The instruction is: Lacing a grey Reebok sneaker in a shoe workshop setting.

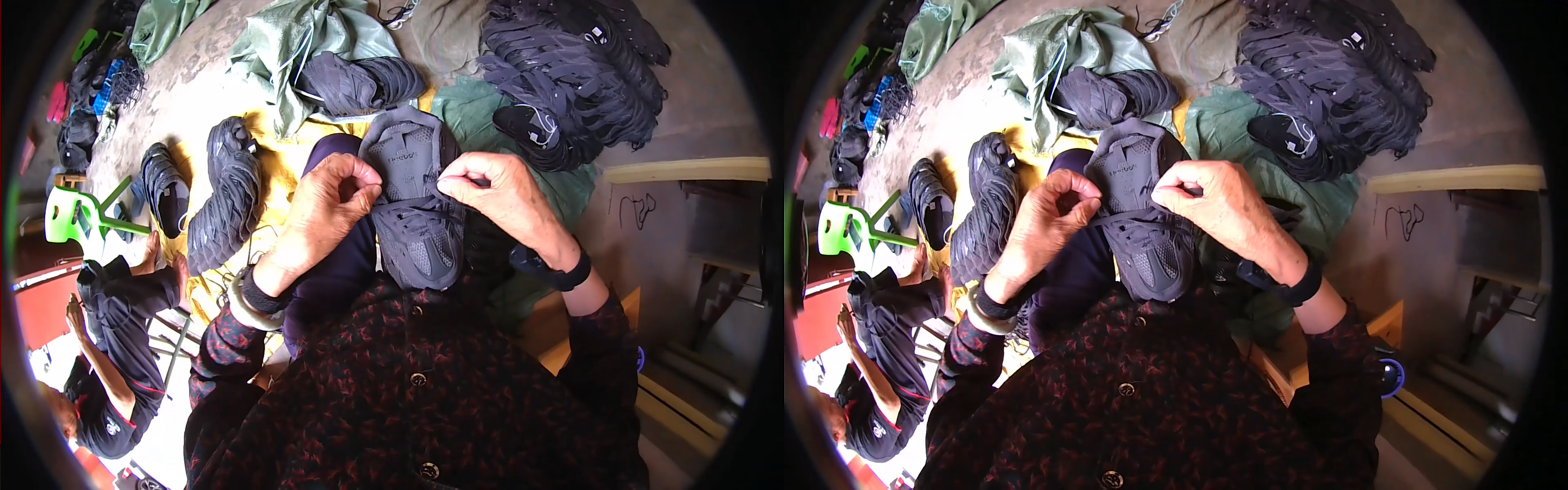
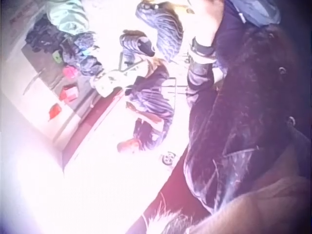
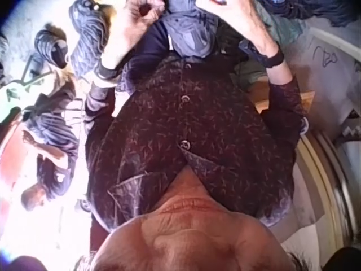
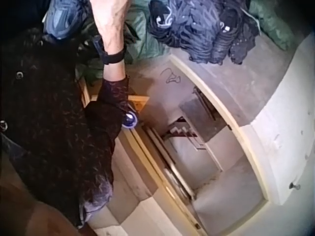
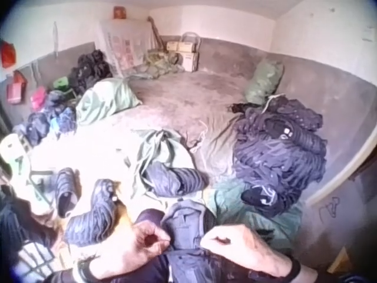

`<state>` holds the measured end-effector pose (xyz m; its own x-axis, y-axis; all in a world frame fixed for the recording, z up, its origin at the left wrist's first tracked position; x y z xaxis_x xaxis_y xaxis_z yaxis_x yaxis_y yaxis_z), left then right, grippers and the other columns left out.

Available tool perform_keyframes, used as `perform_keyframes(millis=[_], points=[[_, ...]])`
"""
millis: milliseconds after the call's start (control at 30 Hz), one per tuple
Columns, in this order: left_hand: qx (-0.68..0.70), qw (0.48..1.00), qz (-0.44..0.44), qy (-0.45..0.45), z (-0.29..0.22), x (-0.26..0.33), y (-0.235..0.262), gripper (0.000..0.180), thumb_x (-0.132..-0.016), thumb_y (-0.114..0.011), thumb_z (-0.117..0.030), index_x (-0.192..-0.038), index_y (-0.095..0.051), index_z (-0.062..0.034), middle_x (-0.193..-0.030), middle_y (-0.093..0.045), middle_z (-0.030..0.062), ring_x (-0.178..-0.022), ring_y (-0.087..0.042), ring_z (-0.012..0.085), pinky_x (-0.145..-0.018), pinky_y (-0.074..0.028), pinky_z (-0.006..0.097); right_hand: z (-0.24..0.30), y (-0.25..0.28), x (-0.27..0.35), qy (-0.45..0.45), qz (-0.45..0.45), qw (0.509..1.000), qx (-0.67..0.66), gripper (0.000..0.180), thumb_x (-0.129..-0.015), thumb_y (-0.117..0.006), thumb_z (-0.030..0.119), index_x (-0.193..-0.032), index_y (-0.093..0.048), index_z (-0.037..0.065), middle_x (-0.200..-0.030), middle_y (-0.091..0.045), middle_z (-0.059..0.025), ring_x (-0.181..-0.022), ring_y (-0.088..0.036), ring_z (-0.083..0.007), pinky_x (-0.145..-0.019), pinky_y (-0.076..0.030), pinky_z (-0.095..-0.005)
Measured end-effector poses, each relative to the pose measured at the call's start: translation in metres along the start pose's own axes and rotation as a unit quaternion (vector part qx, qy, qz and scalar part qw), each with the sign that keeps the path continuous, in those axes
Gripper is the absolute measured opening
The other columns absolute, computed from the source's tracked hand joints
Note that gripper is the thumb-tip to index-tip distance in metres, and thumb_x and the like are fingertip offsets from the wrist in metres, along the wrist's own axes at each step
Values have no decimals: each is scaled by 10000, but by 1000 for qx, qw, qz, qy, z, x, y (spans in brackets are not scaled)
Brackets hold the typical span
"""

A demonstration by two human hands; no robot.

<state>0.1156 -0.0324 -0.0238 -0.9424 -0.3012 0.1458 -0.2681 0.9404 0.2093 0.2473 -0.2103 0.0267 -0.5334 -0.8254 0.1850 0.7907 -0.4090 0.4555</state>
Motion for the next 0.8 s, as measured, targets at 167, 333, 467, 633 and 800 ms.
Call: perform_keyframes(millis=[167, 333, 467, 633, 800], points=[[-45, 995, -65, -67, -2, 4, -9, 150, -843, -786, -43, -955, -693, -77, -858, -544, -7, -705, -506, 89, -652, -458, 257, 5, -10, 3, -8, -33, 998, 52, 76, -917, -679, 80, -929, -696, 7, -846, -703, -115, -765, -685, -175, -709, -521, -314], [-149, 980, -88, -98, -21, 5, -15, 224, -778, -837, -48, -951, -703, -96, -865, -499, 18, -730, -494, 147, -655, -447, 290, 14, -12, 4, 98, -112, 981, 121, 86, -927, -656, 44, -1001, -693, 23, -912, -625, -128, -799, -646, -234, -712, -510, -325], [-130, 984, -84, -86, -17, 5, -16, 241, -769, -837, -43, -956, -694, -94, -902, -501, 42, -795, -518, 191, -688, -451, 317, 20, -12, 5, 16, -59, 997, 44, 80, -917, -688, 36, -993, -700, 15, -876, -625, -75, -773, -609, -143, -695, -498, -294], [-141, 980, -87, -108, -18, 3, -17, 244, -762, -833, -44, -943, -676, -94, -900, -489, 54, -811, -518, 212, -703, -452, 332, 18, -5, 2, -29, -45, 992, -112, 96, -894, -737, 44, -950, -705, -27, -830, -704, -41, -773, -624, -64, -707, -506, -238], [-122, 979, -107, -125, -17, -1, -19, 232, -755, -851, -65, -924, -696, -96, -844, -464, 12, -737, -459, 140, -648, -420, 286, -1, -8, -7, -13, -82, 997, -10, 71, -880, -744, 54, -895, -717, -11, -850, -712, -47, -764, -645, -84, -688, -508, -254]])
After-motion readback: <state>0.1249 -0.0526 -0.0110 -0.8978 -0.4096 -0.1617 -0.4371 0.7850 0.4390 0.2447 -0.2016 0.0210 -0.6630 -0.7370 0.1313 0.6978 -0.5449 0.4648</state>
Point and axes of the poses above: each hand's wrist, its own x-axis away from the middle knuckle, its own y-axis out of the back of the hand, z = x × y, the point moved 6 cm from there along -x, towards the middle knuckle
